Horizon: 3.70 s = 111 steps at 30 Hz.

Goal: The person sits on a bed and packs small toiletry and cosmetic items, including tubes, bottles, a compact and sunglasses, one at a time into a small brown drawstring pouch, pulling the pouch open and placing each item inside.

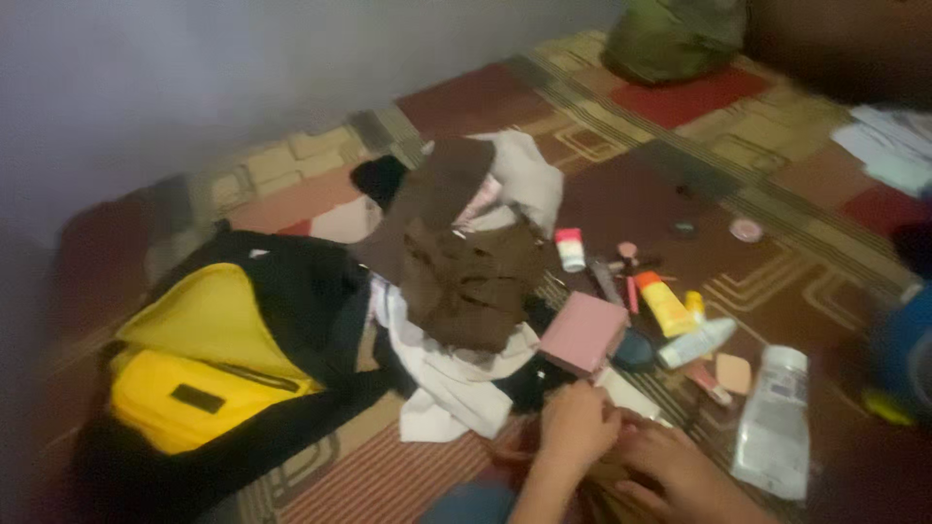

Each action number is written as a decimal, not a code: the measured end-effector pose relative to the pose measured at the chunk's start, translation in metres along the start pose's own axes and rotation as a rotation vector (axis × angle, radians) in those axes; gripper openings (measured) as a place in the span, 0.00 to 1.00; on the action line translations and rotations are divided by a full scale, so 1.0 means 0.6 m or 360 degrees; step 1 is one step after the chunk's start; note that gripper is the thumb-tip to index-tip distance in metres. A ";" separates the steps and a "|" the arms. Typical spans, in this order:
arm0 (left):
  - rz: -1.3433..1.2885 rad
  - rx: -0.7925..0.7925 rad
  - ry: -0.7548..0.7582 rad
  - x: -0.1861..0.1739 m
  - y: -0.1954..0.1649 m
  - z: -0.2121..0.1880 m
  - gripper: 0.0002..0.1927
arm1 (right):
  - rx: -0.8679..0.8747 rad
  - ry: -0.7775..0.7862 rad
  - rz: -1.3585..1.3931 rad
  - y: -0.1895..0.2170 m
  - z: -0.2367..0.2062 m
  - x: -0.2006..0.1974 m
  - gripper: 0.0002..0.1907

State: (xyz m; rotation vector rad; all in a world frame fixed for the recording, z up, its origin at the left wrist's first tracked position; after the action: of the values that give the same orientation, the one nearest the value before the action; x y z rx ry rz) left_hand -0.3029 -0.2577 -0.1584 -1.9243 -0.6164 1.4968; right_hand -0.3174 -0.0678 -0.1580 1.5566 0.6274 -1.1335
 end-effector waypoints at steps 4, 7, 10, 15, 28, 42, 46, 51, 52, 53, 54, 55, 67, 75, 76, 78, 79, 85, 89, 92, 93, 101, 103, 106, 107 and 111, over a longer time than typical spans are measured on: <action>0.0030 -0.0034 -0.0057 0.002 0.011 -0.012 0.10 | 0.0272 0.0037 0.0280 -0.001 -0.007 -0.020 0.11; -0.0021 0.0053 -0.0261 0.001 0.024 -0.015 0.08 | 0.0662 -0.0264 0.0303 -0.038 -0.011 -0.054 0.10; -0.0099 0.0214 -0.0478 -0.007 0.028 -0.036 0.08 | 0.0933 -0.0454 0.0098 -0.071 -0.029 -0.099 0.12; 0.0116 -0.0067 -0.0504 -0.043 -0.007 -0.123 0.07 | 0.1415 -0.0092 -0.0297 -0.065 -0.046 -0.150 0.13; 0.0171 0.0497 -0.0507 -0.050 -0.083 -0.053 0.11 | 0.1394 0.0148 -0.0247 -0.010 -0.039 -0.147 0.15; -0.1554 0.0452 -0.0383 0.045 -0.006 -0.022 0.16 | 0.1145 -0.0345 0.0566 0.046 0.066 -0.146 0.20; -0.2401 0.0429 -0.0033 0.074 0.008 -0.023 0.18 | 0.0765 -0.0652 0.0690 0.114 0.076 -0.071 0.20; -0.2296 0.0542 -0.0020 0.089 0.008 -0.045 0.18 | 0.0632 -0.0714 0.0666 0.111 0.043 -0.020 0.23; -0.2319 0.0428 -0.0033 0.087 0.006 -0.045 0.19 | 0.0583 -0.0724 0.0419 0.107 0.039 -0.020 0.25; -0.2345 0.0309 -0.0038 0.086 0.003 -0.045 0.20 | 0.0543 -0.0728 0.0172 0.108 0.030 -0.020 0.26; -0.2368 0.0191 -0.0040 0.084 0.000 -0.044 0.20 | 0.0476 -0.0716 0.0143 0.110 0.024 -0.021 0.28; -0.2300 0.0222 -0.0081 0.081 -0.007 -0.044 0.20 | 0.0413 -0.0704 0.0114 0.113 0.017 -0.023 0.31; -0.2627 0.0424 0.0113 0.104 -0.070 -0.059 0.19 | 0.0367 -0.0538 -0.0092 0.131 -0.023 -0.045 0.34; -0.2869 0.0497 -0.0019 0.078 -0.070 -0.068 0.18 | 0.0323 -0.0474 0.0047 0.172 -0.030 -0.060 0.38; -0.2887 0.0522 0.0021 0.074 -0.076 -0.069 0.18 | 0.0376 -0.0463 0.0066 0.177 -0.032 -0.064 0.38; -0.2941 0.0524 0.0080 0.070 -0.084 -0.074 0.19 | 0.0414 -0.0449 0.0048 0.191 -0.041 -0.064 0.38; -0.2925 0.0485 0.0089 0.067 -0.088 -0.075 0.20 | 0.0390 -0.0463 -0.0013 0.193 -0.042 -0.067 0.37; -0.2779 0.0523 0.0141 0.069 -0.090 -0.086 0.24 | 0.0362 -0.0559 0.0007 0.186 -0.049 -0.064 0.34; -0.2698 0.0581 0.0104 0.082 -0.081 -0.078 0.18 | 0.0505 -0.0528 0.0037 0.164 -0.057 -0.052 0.33; -0.2623 0.0608 0.0121 0.088 -0.073 -0.066 0.15 | 0.0289 -0.0619 -0.0071 0.150 -0.055 -0.047 0.34; -0.2624 0.0530 0.0116 0.090 -0.071 -0.063 0.15 | 0.0307 -0.0598 -0.0083 0.146 -0.053 -0.046 0.34; -0.2545 0.0448 0.0045 0.094 -0.048 -0.044 0.12 | 0.0626 -0.0420 -0.0058 0.137 -0.040 -0.041 0.27; -0.2224 0.0136 -0.0007 0.099 -0.044 -0.040 0.15 | 0.0508 -0.0678 0.0013 0.136 -0.038 -0.046 0.26; -0.2069 0.0364 0.0043 0.107 -0.046 -0.036 0.15 | 0.0553 -0.0775 0.0262 0.128 -0.031 -0.051 0.23; -0.1991 0.0400 0.0008 0.108 -0.047 -0.036 0.15 | 0.0605 -0.0760 0.0371 0.126 -0.030 -0.051 0.22; -0.1756 0.0362 -0.0127 0.111 -0.048 -0.040 0.18 | 0.1033 -0.0550 0.0807 0.115 -0.030 -0.050 0.20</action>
State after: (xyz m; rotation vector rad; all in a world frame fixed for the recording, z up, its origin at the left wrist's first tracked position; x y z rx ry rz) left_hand -0.2628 -0.1961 -0.1792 -1.0056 -1.2112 0.8479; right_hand -0.2651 -0.0666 -0.1008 1.8417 -0.3994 -1.2200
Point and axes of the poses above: each hand's wrist, its own z-axis towards the middle knuckle, its own x-axis out of the palm, y = z × x, the point moved 1 cm from there along z, towards the middle knuckle, and after that the axes turned 14 degrees about y, right-handed, at the moved point
